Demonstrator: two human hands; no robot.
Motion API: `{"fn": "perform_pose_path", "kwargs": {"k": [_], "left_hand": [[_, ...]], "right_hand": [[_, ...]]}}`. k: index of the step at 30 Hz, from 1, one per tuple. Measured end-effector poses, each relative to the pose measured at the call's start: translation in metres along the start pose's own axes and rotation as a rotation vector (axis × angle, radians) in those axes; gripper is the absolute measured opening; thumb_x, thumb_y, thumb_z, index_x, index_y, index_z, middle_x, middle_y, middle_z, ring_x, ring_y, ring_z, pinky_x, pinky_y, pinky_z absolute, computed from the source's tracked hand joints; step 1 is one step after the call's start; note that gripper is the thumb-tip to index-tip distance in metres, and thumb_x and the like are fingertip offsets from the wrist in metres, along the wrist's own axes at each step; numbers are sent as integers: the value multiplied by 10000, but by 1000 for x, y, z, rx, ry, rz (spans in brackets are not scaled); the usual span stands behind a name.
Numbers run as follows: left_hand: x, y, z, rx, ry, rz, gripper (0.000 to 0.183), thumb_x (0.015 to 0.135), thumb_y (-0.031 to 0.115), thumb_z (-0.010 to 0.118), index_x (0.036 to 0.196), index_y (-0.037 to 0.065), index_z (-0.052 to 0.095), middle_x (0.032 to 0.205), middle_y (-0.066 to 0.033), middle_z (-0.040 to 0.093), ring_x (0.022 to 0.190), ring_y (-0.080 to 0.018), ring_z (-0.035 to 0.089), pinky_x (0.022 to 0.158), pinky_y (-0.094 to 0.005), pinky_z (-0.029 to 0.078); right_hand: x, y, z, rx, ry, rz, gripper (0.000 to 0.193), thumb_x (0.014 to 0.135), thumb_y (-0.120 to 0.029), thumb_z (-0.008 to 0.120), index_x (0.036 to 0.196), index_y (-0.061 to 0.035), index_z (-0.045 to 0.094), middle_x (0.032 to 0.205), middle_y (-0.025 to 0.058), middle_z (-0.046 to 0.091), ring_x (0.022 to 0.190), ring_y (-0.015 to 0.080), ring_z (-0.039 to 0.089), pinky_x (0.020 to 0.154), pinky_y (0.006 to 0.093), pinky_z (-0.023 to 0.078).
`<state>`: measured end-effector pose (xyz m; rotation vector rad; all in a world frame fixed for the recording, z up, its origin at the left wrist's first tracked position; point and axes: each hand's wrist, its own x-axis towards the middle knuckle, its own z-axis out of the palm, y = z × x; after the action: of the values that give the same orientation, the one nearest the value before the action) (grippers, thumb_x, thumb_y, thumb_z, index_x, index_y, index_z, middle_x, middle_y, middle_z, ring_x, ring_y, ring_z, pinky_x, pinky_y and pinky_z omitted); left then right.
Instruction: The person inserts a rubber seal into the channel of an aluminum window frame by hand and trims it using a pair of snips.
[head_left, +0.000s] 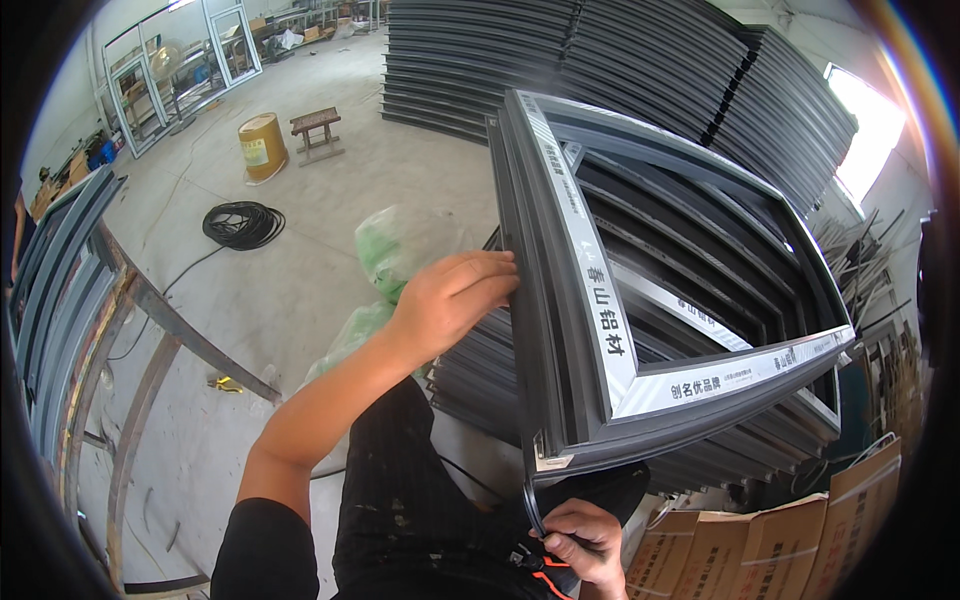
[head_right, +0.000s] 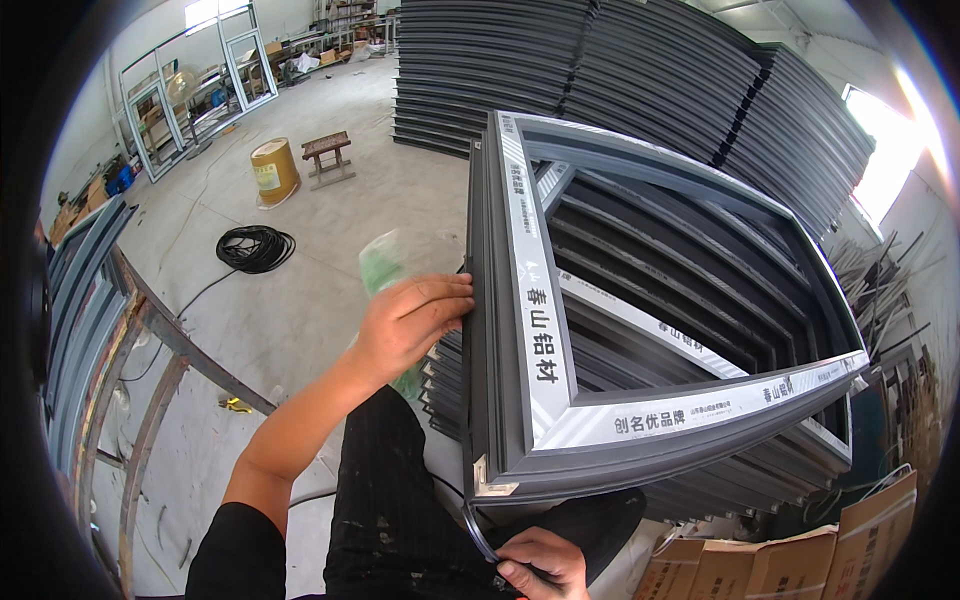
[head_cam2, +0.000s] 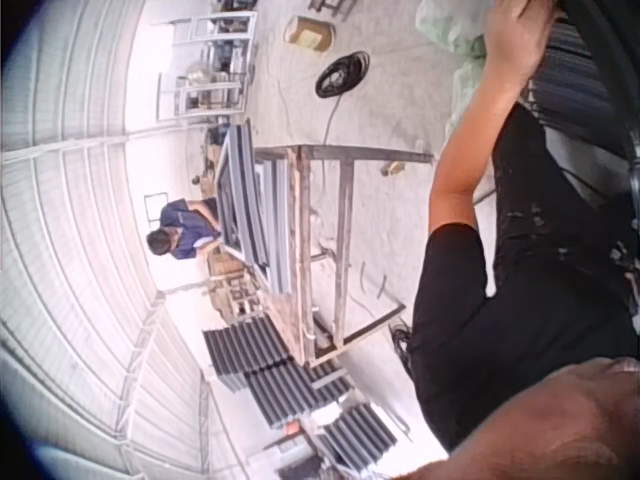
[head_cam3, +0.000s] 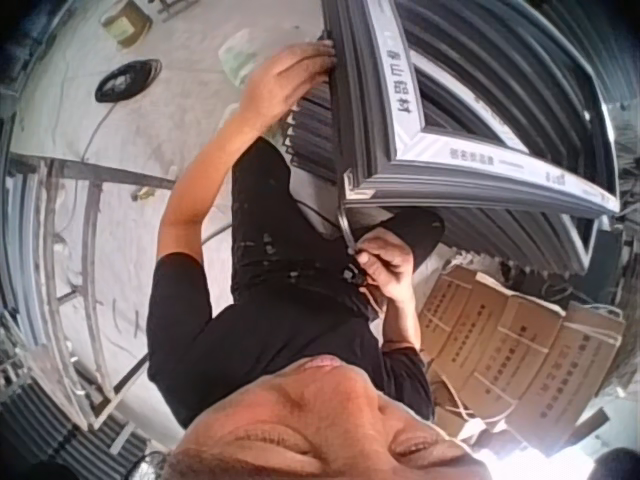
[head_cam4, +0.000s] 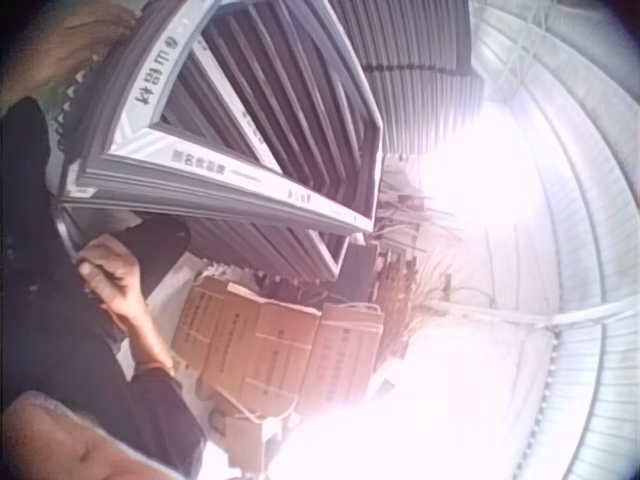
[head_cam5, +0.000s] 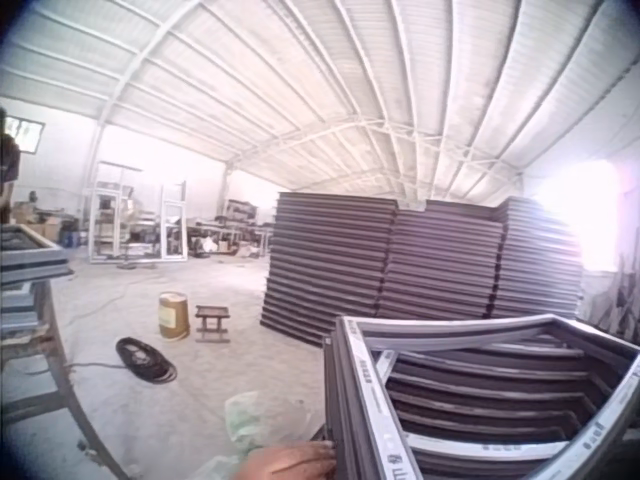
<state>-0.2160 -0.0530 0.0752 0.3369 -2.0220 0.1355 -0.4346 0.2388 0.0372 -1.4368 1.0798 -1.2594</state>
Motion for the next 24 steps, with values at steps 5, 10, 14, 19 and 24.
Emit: {"fn": "perform_pose_path", "kwargs": {"k": [5,10,14,19,24], "left_hand": [[3,1,0,-21,-39,-69,362,744,54,788,1096,31,705,1182,-96,674,1144,-288,676,874,-394,577],[6,-3,-1,-16,-53,-67,407,745,48,791,1137,18,686,1208,-96,669,1154,-299,670,888,-407,571],[6,11,-2,18,-49,-95,388,723,26,784,1101,5,695,1194,-117,685,1151,-314,679,910,-410,571],[-15,51,-2,-29,97,157,337,733,44,767,1058,-14,695,1114,-158,697,1075,-348,711,823,-417,601],[-23,83,5,-130,266,169,240,799,0,782,1019,7,686,1080,-135,709,1014,-321,716,853,-423,623]], "right_hand": [[-8,8,0,99,55,-32,160,785,-38,777,904,61,737,873,171,708,764,251,699,675,315,554],[0,-5,-5,-126,34,-73,182,728,-26,786,882,42,718,831,141,695,756,248,697,624,356,575],[-9,-32,0,-15,255,62,232,713,-14,792,921,28,698,758,109,681,714,201,687,604,332,554],[11,-61,-23,-665,283,-372,256,682,-6,780,933,-28,730,832,102,673,685,185,633,597,293,500],[36,-85,-33,-864,290,-574,266,644,-28,786,906,-68,760,923,102,670,754,196,633,646,300,510]]}}
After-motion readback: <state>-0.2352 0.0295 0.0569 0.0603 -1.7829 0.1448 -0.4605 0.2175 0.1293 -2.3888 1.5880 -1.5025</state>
